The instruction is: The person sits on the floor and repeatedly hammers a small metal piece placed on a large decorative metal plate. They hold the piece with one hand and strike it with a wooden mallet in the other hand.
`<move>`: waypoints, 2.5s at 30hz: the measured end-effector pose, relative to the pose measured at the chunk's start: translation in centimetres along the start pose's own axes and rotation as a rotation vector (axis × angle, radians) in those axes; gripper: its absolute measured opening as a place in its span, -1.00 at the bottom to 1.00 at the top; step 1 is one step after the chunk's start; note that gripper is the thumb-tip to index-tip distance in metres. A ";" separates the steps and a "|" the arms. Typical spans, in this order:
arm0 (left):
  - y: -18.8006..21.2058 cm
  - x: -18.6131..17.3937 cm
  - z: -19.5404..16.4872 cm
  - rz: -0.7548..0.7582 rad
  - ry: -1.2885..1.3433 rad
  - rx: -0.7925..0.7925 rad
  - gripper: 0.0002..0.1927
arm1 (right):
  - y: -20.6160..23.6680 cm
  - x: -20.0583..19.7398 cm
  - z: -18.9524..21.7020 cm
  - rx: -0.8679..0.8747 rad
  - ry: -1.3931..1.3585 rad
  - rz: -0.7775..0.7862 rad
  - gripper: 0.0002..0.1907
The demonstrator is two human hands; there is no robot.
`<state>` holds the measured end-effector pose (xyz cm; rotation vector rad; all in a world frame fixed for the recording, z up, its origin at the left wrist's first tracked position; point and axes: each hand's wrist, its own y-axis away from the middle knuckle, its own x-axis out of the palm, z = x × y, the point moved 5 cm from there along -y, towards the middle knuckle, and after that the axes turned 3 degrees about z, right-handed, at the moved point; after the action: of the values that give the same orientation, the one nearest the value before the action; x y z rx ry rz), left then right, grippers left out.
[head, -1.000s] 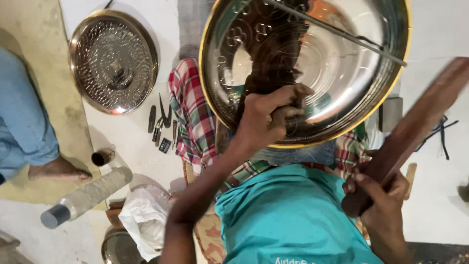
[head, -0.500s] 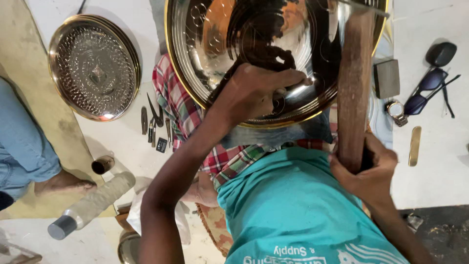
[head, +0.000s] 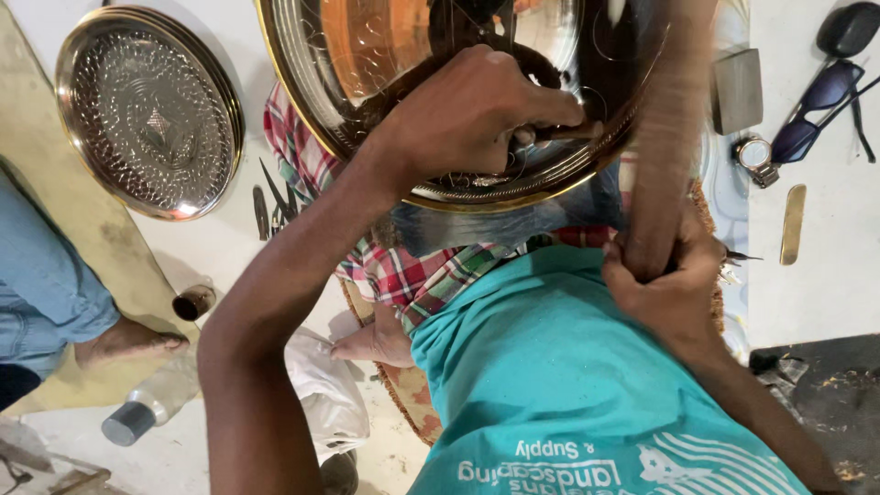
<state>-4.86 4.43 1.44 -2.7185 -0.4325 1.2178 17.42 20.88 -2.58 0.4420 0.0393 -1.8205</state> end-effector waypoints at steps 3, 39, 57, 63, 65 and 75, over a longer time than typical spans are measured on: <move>-0.5 -0.2 -0.1 0.035 -0.014 0.051 -0.44 | 0.3 1.2 -0.5 0.039 0.207 0.094 -0.54; 5.7 4.1 -0.7 -0.370 -0.171 -0.511 -0.36 | -7.9 -2.5 7.0 -0.074 0.616 0.394 -0.53; 6.4 4.6 -5.4 -1.006 0.003 -0.875 -0.69 | -14.0 0.9 15.2 0.073 1.348 0.973 -0.42; 5.5 5.0 -3.7 -0.874 0.339 -0.681 -0.53 | -13.2 1.1 14.1 0.126 0.612 0.781 -0.49; 5.4 4.9 -3.8 -0.842 0.260 -0.714 -0.49 | -12.6 0.7 13.0 0.133 0.514 0.737 -0.45; 5.5 4.4 -4.3 -0.735 0.085 -0.700 -0.43 | -12.2 -1.0 12.7 -0.072 0.390 0.577 -0.36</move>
<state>2.24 0.59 -0.11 -2.5958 -1.9262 0.8198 2.70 22.26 7.04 0.6736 0.2221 -1.1473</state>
